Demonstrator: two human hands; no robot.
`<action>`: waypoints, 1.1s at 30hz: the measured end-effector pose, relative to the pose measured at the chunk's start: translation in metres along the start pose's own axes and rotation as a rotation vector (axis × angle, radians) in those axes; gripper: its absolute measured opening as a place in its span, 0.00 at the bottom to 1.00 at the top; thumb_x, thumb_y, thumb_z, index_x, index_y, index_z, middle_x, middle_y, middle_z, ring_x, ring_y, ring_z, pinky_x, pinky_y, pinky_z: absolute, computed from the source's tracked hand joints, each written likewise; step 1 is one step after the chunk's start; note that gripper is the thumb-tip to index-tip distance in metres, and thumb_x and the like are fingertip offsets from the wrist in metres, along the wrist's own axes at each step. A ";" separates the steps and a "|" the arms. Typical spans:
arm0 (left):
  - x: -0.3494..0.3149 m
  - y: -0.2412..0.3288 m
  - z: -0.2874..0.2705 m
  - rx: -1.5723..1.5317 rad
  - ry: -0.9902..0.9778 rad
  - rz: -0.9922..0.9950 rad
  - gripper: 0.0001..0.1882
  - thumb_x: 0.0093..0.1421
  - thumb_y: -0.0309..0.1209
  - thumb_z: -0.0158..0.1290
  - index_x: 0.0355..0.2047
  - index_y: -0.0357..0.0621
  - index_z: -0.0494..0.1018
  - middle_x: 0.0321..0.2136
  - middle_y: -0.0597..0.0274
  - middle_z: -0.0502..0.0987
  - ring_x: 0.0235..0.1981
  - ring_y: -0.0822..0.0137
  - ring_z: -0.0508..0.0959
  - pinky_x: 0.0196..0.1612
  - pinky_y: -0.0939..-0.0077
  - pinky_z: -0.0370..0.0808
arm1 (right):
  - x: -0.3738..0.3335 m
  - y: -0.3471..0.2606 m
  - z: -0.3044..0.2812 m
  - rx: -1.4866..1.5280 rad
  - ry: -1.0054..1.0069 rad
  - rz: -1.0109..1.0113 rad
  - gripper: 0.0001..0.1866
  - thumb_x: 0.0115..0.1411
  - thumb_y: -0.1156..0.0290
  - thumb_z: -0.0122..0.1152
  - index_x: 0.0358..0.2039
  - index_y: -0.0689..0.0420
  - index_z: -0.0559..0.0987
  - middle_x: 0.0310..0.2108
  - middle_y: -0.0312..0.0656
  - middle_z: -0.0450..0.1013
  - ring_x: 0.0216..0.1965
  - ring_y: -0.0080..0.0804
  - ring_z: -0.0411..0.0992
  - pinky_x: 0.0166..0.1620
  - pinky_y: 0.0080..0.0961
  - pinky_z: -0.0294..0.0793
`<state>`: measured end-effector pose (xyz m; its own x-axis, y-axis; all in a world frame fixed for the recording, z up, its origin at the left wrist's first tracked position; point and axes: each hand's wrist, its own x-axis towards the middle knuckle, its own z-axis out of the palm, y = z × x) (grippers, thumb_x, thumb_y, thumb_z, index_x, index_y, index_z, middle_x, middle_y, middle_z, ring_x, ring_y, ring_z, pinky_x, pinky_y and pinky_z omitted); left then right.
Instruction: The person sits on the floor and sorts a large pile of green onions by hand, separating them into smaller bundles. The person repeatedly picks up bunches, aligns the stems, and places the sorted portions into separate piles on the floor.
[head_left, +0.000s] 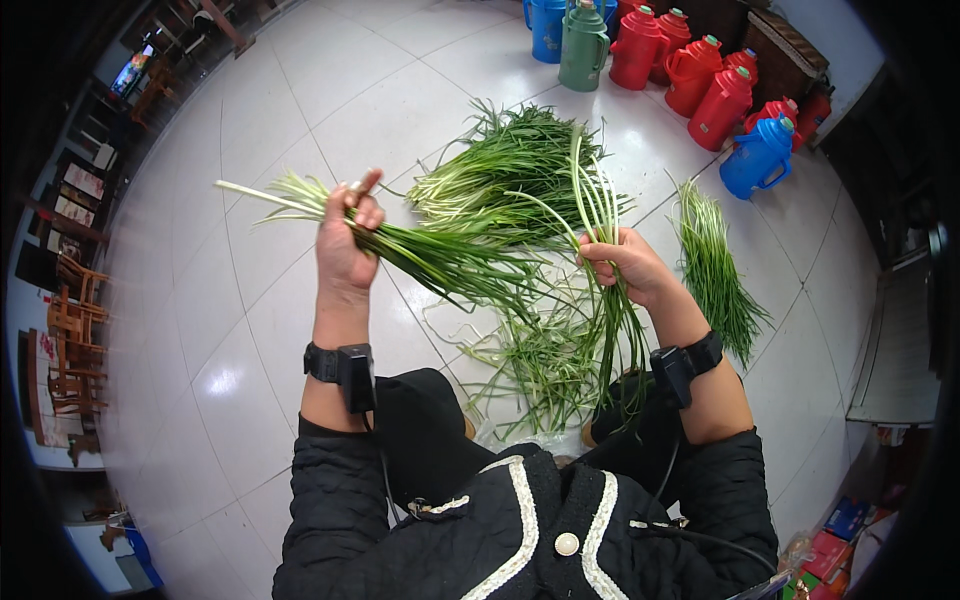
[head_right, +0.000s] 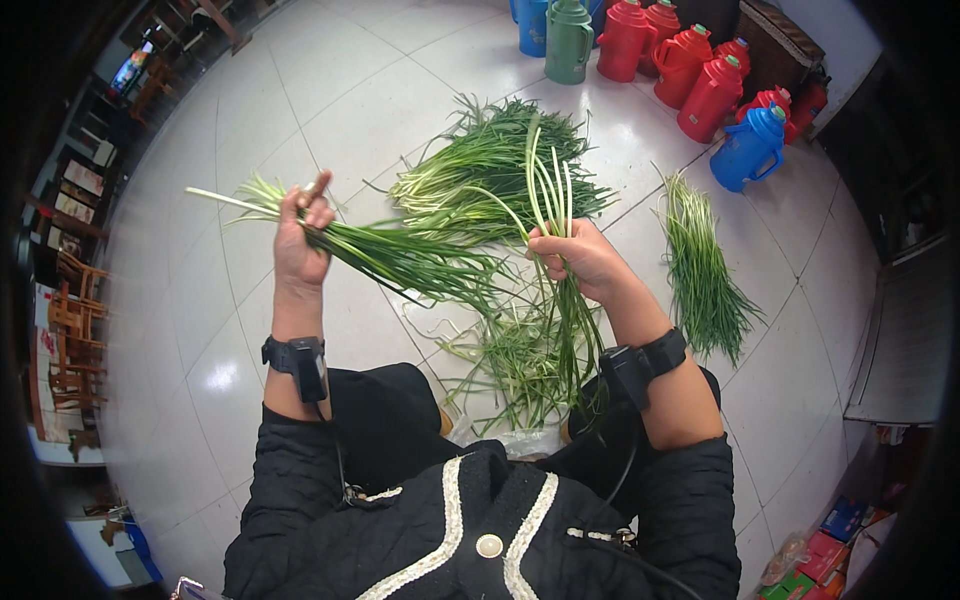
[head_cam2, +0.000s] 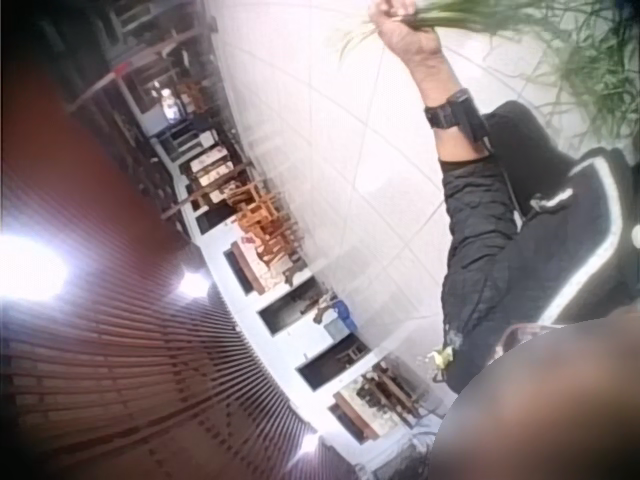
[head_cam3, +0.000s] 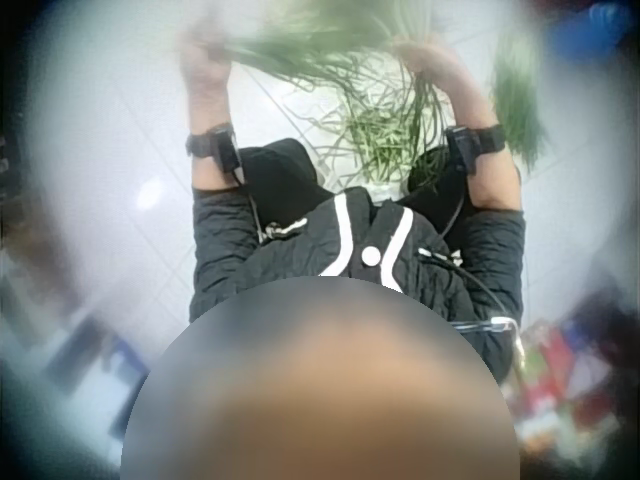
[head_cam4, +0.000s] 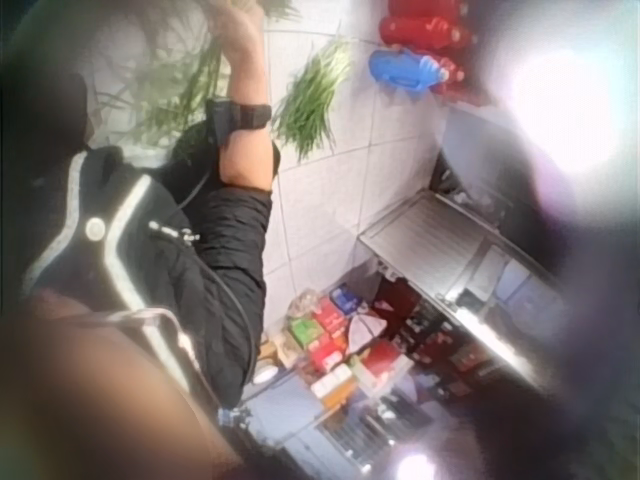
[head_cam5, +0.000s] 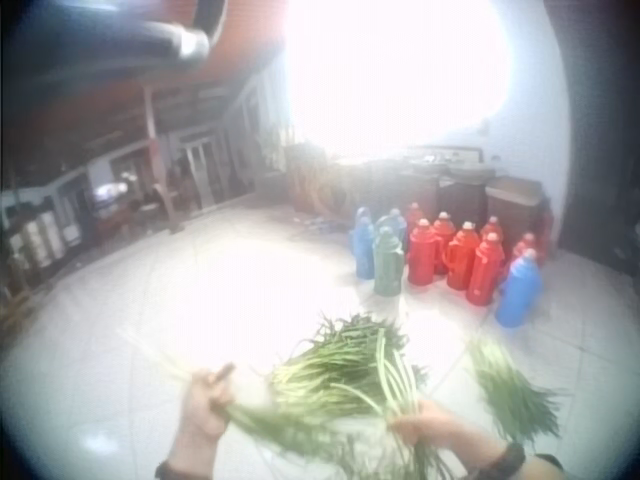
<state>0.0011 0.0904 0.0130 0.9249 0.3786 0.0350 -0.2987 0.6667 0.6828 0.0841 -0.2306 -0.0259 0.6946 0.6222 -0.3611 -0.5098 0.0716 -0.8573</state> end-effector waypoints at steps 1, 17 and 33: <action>-0.002 -0.005 0.003 0.065 0.070 -0.033 0.13 0.62 0.35 0.46 0.22 0.45 0.60 0.35 0.47 0.74 0.17 0.79 0.62 0.22 0.86 0.65 | 0.000 0.000 0.001 0.041 0.003 0.014 0.06 0.50 0.76 0.59 0.30 0.60 0.73 0.21 0.35 0.68 0.15 0.13 0.58 0.18 0.13 0.56; -0.038 -0.073 0.058 0.482 -0.166 -0.369 0.07 0.55 0.27 0.55 0.30 0.37 0.70 0.19 0.67 0.69 0.15 0.79 0.63 0.18 0.84 0.61 | -0.001 0.003 0.060 -0.087 -0.178 -0.040 0.10 0.54 0.70 0.62 0.32 0.60 0.73 0.24 0.38 0.73 0.14 0.14 0.58 0.17 0.13 0.57; -0.038 -0.058 0.054 0.537 -0.330 -0.368 0.09 0.58 0.26 0.51 0.38 0.32 0.70 0.22 0.64 0.72 0.18 0.79 0.67 0.20 0.85 0.65 | -0.004 -0.005 0.056 0.049 -0.330 0.109 0.10 0.60 0.69 0.53 0.37 0.62 0.74 0.22 0.37 0.73 0.12 0.09 0.55 0.14 0.08 0.52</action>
<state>-0.0042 0.0029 0.0117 0.9913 -0.0786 -0.1055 0.1232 0.2744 0.9537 0.0553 -0.1902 0.0005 0.4375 0.8460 -0.3048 -0.6013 0.0232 -0.7987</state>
